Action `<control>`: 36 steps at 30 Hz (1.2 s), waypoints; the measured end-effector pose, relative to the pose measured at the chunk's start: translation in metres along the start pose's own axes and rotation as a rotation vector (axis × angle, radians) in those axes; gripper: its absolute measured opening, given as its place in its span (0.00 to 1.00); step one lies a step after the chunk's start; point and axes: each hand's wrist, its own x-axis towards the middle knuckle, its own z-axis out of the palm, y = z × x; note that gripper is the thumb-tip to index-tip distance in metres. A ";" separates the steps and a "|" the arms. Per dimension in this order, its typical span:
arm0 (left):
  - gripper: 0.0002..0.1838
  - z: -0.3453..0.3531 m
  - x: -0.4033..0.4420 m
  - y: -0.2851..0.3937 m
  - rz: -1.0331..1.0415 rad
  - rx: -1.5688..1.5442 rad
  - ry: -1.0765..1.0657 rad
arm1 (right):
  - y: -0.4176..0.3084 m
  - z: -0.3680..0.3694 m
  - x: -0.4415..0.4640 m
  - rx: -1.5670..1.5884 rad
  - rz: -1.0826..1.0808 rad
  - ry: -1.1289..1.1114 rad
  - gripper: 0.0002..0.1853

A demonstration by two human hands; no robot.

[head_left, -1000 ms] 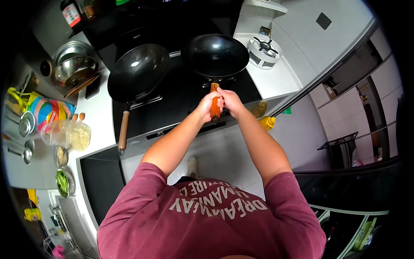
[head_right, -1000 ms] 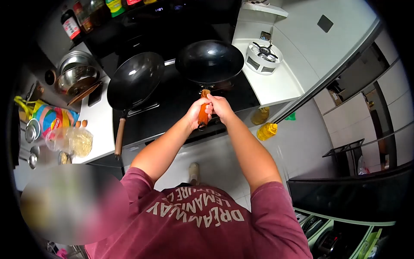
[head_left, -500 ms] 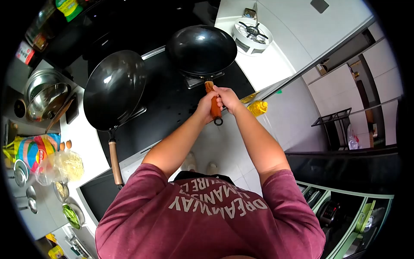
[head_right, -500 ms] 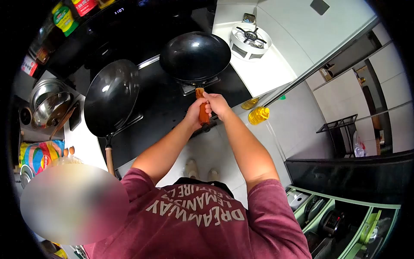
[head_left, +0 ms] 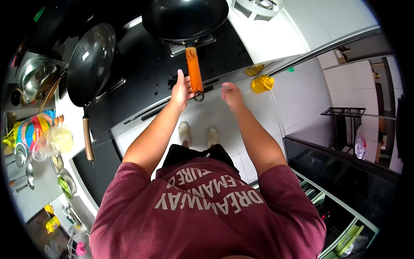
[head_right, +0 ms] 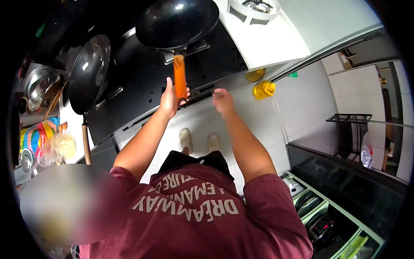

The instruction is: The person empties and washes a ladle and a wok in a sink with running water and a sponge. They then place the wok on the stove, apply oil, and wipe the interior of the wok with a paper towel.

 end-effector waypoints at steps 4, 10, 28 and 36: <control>0.27 -0.013 -0.010 -0.072 -0.108 0.050 0.131 | 0.038 0.022 0.011 0.139 0.114 -0.094 0.11; 0.29 -0.014 -0.025 -0.108 -0.256 0.087 0.254 | 0.061 0.071 0.035 0.157 0.378 -0.351 0.37; 0.25 -0.055 -0.085 -0.101 -0.187 0.043 0.360 | 0.079 0.107 0.058 -0.413 -0.130 0.092 0.26; 0.23 -0.035 -0.109 -0.034 0.046 0.069 0.237 | -0.031 0.036 -0.015 0.015 0.134 -0.279 0.27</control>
